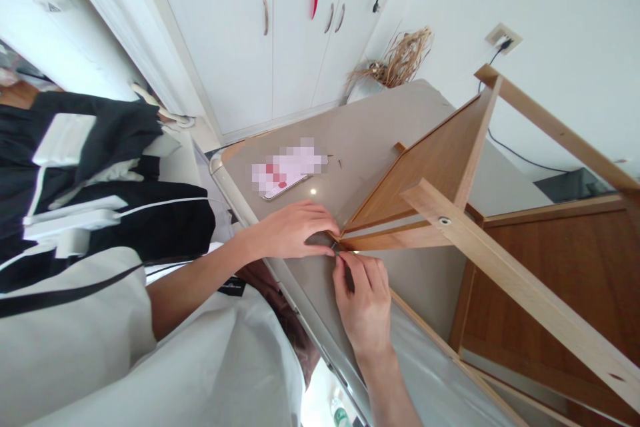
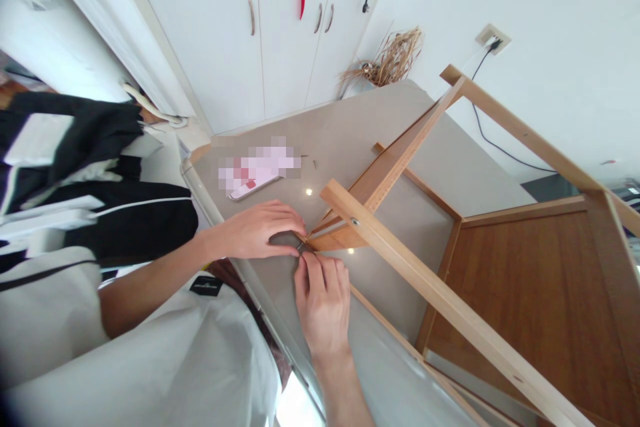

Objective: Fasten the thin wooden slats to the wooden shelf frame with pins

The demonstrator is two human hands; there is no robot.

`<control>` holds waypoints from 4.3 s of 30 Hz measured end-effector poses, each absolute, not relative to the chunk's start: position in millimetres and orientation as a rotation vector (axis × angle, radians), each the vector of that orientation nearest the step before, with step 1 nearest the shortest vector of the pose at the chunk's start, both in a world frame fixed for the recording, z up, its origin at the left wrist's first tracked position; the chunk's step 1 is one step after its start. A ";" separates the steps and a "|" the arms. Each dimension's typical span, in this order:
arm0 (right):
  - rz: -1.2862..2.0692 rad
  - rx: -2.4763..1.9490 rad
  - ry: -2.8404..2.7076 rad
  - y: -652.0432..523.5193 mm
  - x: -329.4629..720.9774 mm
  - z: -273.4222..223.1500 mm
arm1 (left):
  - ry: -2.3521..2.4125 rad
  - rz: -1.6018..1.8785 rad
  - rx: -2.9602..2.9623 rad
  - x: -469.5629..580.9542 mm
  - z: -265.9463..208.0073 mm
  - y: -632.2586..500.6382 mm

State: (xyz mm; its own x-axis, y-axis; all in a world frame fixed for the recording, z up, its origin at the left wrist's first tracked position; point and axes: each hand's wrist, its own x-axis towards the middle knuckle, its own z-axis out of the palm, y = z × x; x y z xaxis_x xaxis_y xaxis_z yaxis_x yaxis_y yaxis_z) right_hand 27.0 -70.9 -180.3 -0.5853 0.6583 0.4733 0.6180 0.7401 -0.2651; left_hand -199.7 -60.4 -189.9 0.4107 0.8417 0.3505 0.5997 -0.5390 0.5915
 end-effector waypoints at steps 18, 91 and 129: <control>0.008 -1.031 -2.469 -70.8 28.4 -176.8 | 1.254 0.849 2.306 -199.2 -190.5 -60.1; 0.182 -0.930 -2.332 -69.9 26.3 -180.1 | 1.237 0.893 2.281 -200.2 -187.9 -60.9; 0.174 -0.944 -2.391 -70.0 31.1 -180.1 | 1.226 0.862 2.297 -200.3 -187.4 -60.5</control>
